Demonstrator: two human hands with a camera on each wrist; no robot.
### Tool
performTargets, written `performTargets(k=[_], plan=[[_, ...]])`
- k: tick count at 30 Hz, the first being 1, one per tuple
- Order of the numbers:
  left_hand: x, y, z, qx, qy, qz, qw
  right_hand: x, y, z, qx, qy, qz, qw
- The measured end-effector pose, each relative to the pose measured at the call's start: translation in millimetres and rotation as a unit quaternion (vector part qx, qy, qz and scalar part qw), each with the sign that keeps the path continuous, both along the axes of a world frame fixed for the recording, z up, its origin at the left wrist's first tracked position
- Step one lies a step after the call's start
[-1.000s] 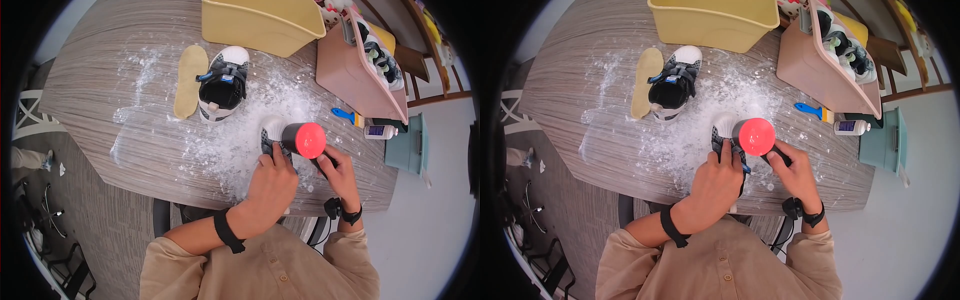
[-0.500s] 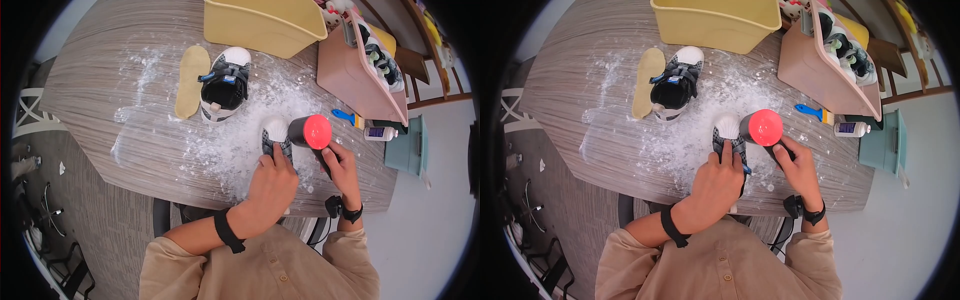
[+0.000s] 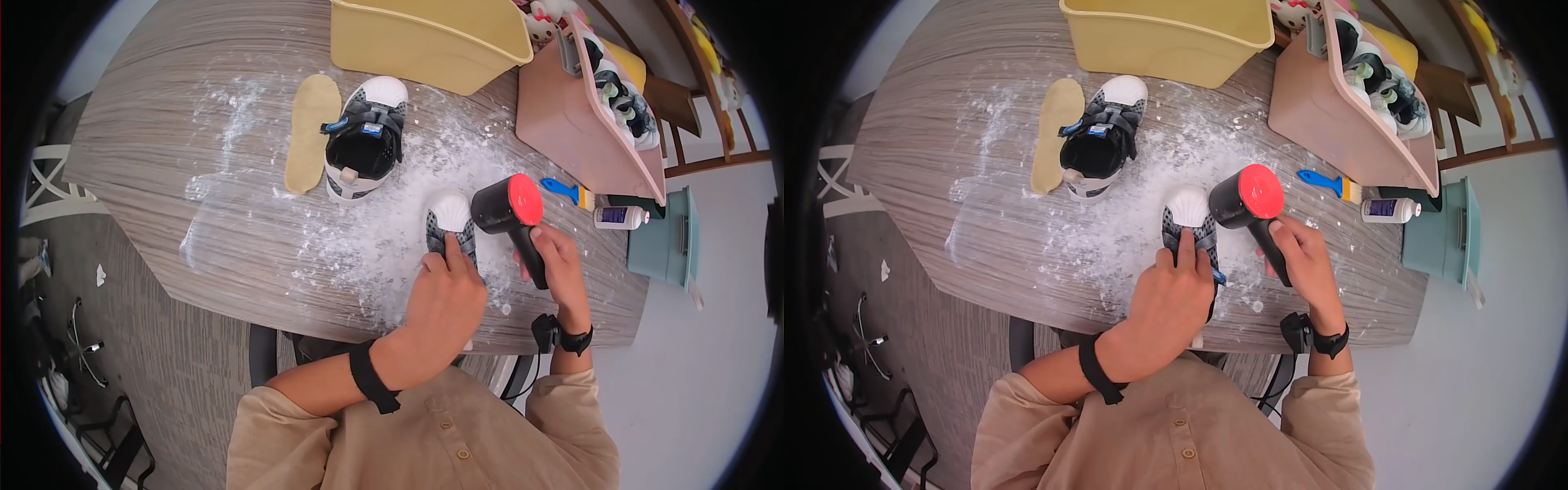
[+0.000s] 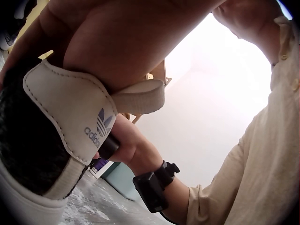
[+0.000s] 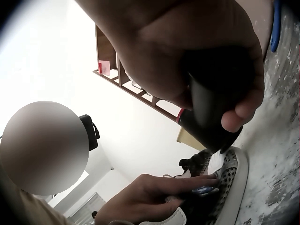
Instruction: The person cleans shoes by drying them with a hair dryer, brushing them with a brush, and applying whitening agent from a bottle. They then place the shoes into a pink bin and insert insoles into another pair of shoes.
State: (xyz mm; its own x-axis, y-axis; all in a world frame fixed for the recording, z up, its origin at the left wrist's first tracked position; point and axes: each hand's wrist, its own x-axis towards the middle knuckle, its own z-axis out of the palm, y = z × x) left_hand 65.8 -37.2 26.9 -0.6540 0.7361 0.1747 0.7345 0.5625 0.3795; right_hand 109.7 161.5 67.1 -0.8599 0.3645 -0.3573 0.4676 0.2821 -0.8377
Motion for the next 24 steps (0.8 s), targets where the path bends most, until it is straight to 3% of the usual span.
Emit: performTargets(k=[24], plan=[[0.1,-0.4,-2.1,0.014,0.004,0.005,1.000,-15.6,5.5,3.2,-0.003,-0.010,0.018,1.000]])
